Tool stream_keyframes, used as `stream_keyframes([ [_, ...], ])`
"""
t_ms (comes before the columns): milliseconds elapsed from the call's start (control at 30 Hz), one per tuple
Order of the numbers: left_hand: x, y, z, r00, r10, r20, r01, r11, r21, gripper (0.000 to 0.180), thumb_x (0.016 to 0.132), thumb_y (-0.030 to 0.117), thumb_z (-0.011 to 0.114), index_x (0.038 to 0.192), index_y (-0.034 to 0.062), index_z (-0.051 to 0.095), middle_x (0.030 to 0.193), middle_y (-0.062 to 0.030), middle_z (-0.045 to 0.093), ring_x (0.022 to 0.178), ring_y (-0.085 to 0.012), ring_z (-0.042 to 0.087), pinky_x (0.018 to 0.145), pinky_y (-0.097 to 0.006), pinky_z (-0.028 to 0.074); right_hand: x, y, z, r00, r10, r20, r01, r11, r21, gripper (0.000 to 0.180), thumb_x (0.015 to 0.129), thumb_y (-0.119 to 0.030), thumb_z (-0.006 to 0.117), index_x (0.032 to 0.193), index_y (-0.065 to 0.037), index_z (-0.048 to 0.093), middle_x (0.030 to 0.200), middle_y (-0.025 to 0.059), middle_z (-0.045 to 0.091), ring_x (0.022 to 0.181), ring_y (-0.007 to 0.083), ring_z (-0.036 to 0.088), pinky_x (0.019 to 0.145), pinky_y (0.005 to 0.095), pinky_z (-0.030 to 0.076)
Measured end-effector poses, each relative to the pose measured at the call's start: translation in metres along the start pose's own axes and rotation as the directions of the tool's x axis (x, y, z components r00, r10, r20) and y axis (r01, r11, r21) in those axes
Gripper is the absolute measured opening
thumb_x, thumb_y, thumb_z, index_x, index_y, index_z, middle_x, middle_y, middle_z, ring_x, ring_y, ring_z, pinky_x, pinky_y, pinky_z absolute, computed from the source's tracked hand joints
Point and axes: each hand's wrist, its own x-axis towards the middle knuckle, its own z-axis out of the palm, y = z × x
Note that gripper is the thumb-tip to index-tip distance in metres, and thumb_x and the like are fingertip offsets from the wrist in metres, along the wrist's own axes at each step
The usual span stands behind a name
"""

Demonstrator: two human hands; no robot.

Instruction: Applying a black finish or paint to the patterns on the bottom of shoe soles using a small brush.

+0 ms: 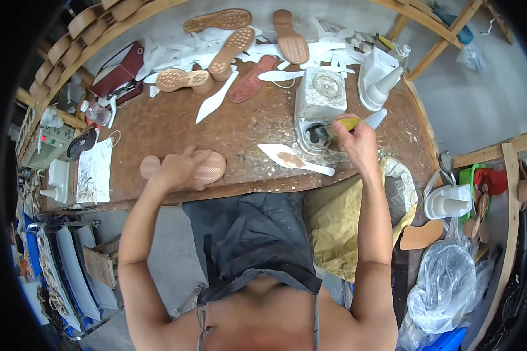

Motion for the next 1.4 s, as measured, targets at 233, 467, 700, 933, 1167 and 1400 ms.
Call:
stream_keyframes([
  [233,-0.003,0.008,-0.01,0.998,-0.048,0.036,0.041,0.984,0.174,0.101,0.055,0.031,0.077,0.139,0.0118,0.023,0.114,-0.0184,0.049,0.088,-0.0368,0.059,0.073,-0.042,0.05,0.008,0.002,0.011,0.992,-0.067,0.105,0.094,0.958,-0.271,0.019,0.081,-0.017,0.06,0.091,-0.001,0.061,0.072,0.017,0.061,0.066,0.0269,0.06,0.062,0.0339,0.046],
  [467,-0.006,0.035,-0.028,0.553,-0.089,-0.828,-0.556,0.701,-0.447,0.111,0.054,0.027,0.08,0.138,0.0049,0.01,0.121,-0.0209,0.04,0.102,-0.0297,0.055,0.082,-0.036,0.05,0.015,0.005,0.011,0.994,-0.019,0.109,0.057,0.93,-0.364,0.019,0.08,-0.017,0.062,0.09,0.0,0.062,0.072,0.0187,0.061,0.065,0.032,0.06,0.061,0.0371,0.045],
  [700,0.036,0.073,0.055,0.445,-0.306,-0.842,-0.715,0.444,-0.54,0.112,0.056,0.027,0.083,0.136,0.0058,0.007,0.133,-0.0236,0.029,0.116,-0.031,0.045,0.095,-0.04,0.042,0.017,0.008,0.013,0.99,-0.085,0.109,0.117,0.94,-0.322,0.019,0.079,-0.016,0.063,0.09,-0.001,0.062,0.067,0.0176,0.06,0.06,0.0296,0.06,0.056,0.0353,0.045],
  [933,0.02,0.086,0.071,0.517,-0.377,-0.768,-0.738,0.258,-0.623,0.116,0.056,0.024,0.085,0.138,0.0062,0.004,0.134,-0.0231,0.028,0.12,-0.0326,0.042,0.096,-0.042,0.041,0.006,0.002,-0.007,0.999,-0.006,0.04,0.013,0.983,-0.181,0.021,0.081,-0.019,0.063,0.091,0.0,0.062,0.059,0.0068,0.057,0.054,0.011,0.052,0.053,0.0277,0.042],
  [1167,0.007,0.097,0.083,0.52,-0.308,-0.797,-0.729,0.327,-0.602,0.11,0.054,0.027,0.085,0.136,0.0148,0.013,0.136,-0.021,0.025,0.123,-0.0321,0.037,0.099,-0.044,0.039,-0.001,0.014,-0.011,0.998,0.038,0.048,-0.033,0.993,-0.109,0.013,0.082,-0.011,0.061,0.089,-0.001,0.061,0.064,-0.0001,0.055,0.056,0.0071,0.049,0.052,0.0233,0.04],
  [1400,-0.045,0.118,0.047,0.999,0.028,-0.017,0.019,-0.911,-0.412,0.083,0.071,0.051,0.059,0.137,0.0134,0.027,0.135,-0.0101,0.039,0.121,-0.0248,0.041,0.103,-0.041,0.029,-0.04,-0.035,-0.009,0.995,0.017,-0.1,0.052,0.758,0.651,0.018,0.083,-0.01,0.062,0.093,0.003,0.06,0.067,0.0054,0.06,0.044,0.0066,0.048,0.04,0.0186,0.037],
])
